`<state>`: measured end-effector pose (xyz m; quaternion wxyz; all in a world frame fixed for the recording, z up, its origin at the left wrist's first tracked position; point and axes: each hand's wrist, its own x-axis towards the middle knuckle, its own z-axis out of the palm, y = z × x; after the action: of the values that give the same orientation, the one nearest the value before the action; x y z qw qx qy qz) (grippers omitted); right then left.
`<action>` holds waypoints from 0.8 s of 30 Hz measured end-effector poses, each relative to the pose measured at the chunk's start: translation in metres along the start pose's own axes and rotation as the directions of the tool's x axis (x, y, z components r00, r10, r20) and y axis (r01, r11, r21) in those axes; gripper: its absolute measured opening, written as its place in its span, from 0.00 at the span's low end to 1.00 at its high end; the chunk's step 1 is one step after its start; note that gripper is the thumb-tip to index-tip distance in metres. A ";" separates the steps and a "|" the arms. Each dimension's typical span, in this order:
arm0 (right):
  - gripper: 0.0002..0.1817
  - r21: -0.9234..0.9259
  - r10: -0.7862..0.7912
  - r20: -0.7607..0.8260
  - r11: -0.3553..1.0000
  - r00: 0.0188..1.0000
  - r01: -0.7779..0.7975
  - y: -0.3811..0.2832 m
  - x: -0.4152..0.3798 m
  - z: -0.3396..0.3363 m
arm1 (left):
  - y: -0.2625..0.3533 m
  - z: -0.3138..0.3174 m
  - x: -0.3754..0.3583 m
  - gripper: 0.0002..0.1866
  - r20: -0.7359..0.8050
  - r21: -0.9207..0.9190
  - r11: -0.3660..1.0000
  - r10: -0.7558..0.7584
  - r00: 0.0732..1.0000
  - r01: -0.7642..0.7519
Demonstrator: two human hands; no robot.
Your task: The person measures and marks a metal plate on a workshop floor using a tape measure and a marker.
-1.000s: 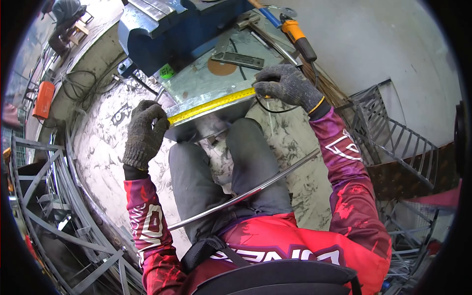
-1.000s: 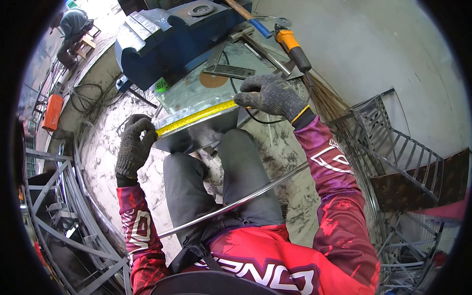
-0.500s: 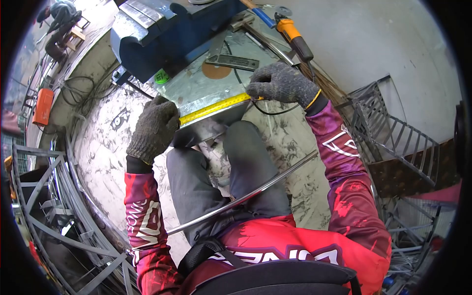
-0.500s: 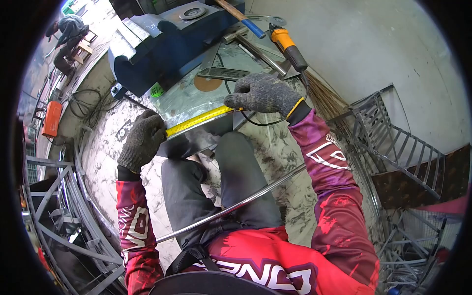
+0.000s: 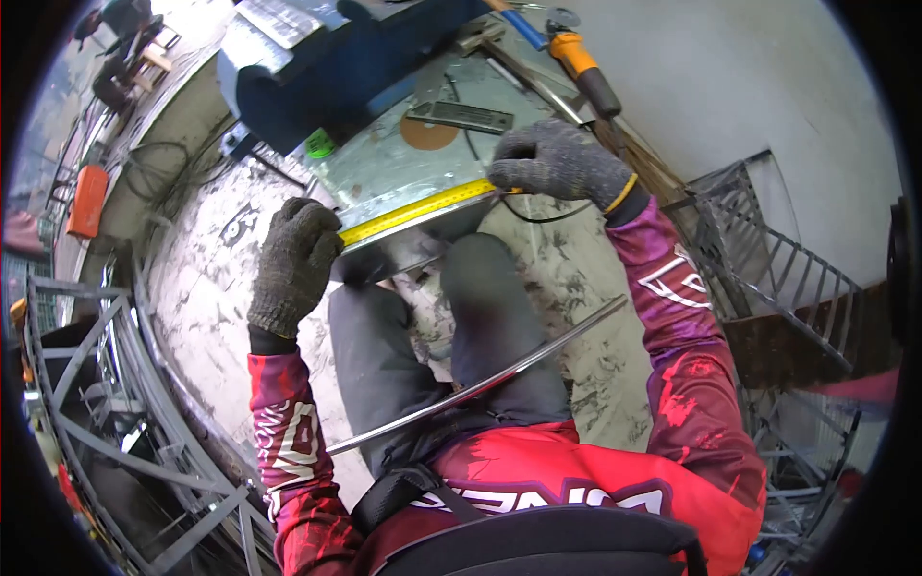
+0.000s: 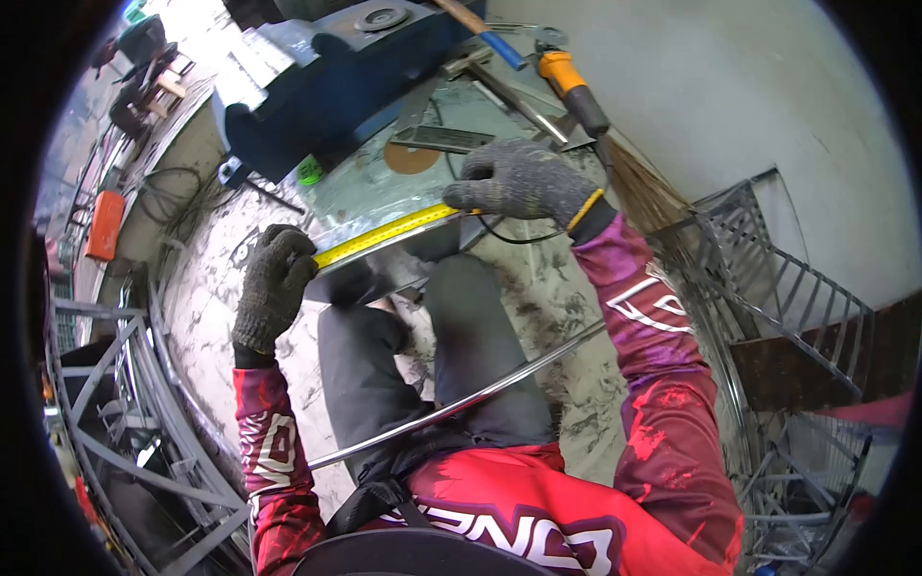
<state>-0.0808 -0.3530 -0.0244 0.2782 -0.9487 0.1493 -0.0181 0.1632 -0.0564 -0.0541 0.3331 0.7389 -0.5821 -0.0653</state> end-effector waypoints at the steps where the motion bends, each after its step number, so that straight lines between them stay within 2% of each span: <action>1: 0.20 0.029 0.013 -0.004 0.999 1.000 -0.013 -0.004 -0.003 -0.002 | 0.001 -0.003 -0.008 0.07 -0.026 -0.070 0.993 -0.092 0.995 0.090; 2: 0.19 0.058 0.029 -0.008 0.998 1.000 -0.029 -0.005 -0.004 -0.003 | 0.002 -0.004 -0.016 0.08 -0.046 -0.143 0.974 -0.183 0.982 0.174; 3: 0.19 0.064 0.050 -0.010 0.997 0.999 -0.049 -0.004 -0.005 -0.001 | -0.018 0.000 -0.028 0.11 -0.129 -0.134 0.985 -0.128 0.983 0.111; 4: 0.19 0.073 0.043 -0.004 0.996 0.999 -0.043 -0.006 -0.004 -0.001 | -0.029 0.005 -0.037 0.11 -0.127 -0.127 0.984 -0.138 0.982 0.122; 6: 0.18 0.184 0.120 0.029 0.975 0.992 -0.123 -0.009 -0.005 -0.003 | -0.041 0.016 -0.051 0.10 -0.175 -0.500 0.837 -0.350 0.920 0.223; 10: 0.18 0.180 0.060 0.029 0.982 0.998 -0.065 -0.001 -0.002 -0.001 | -0.048 0.022 -0.052 0.08 -0.147 -0.640 0.742 -0.373 0.916 0.200; 14: 0.17 0.171 0.098 -0.008 0.981 0.995 -0.095 -0.008 -0.005 -0.003 | -0.046 0.021 -0.051 0.05 -0.106 -0.657 0.718 -0.391 0.914 0.231; 18: 0.19 0.139 0.131 0.055 0.981 0.990 -0.137 0.001 0.008 -0.009 | -0.049 0.019 -0.052 0.03 -0.083 -0.673 0.701 -0.388 0.918 0.235; 19: 0.18 0.106 0.038 0.117 0.993 0.992 -0.050 0.005 0.018 -0.010 | -0.050 0.019 -0.052 0.03 -0.071 -0.672 0.696 -0.401 0.913 0.253; 21: 0.14 0.129 0.241 0.267 0.951 0.933 -0.282 -0.005 0.019 -0.018 | -0.047 0.018 -0.052 0.03 -0.051 -0.671 0.687 -0.421 0.906 0.281; 22: 0.14 0.126 0.244 0.264 0.951 0.933 -0.284 0.002 0.019 -0.015 | -0.047 0.019 -0.051 0.03 -0.052 -0.673 0.686 -0.416 0.908 0.276; 24: 0.14 0.187 0.145 0.245 0.963 0.959 -0.193 0.018 0.023 -0.006 | -0.049 0.021 -0.051 0.04 -0.057 -0.669 0.692 -0.411 0.910 0.271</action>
<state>-0.0650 -0.3777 -0.0301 0.3921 -0.8936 0.1945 0.0996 0.1771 -0.0136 -0.1130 0.6064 0.6759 -0.3378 -0.2476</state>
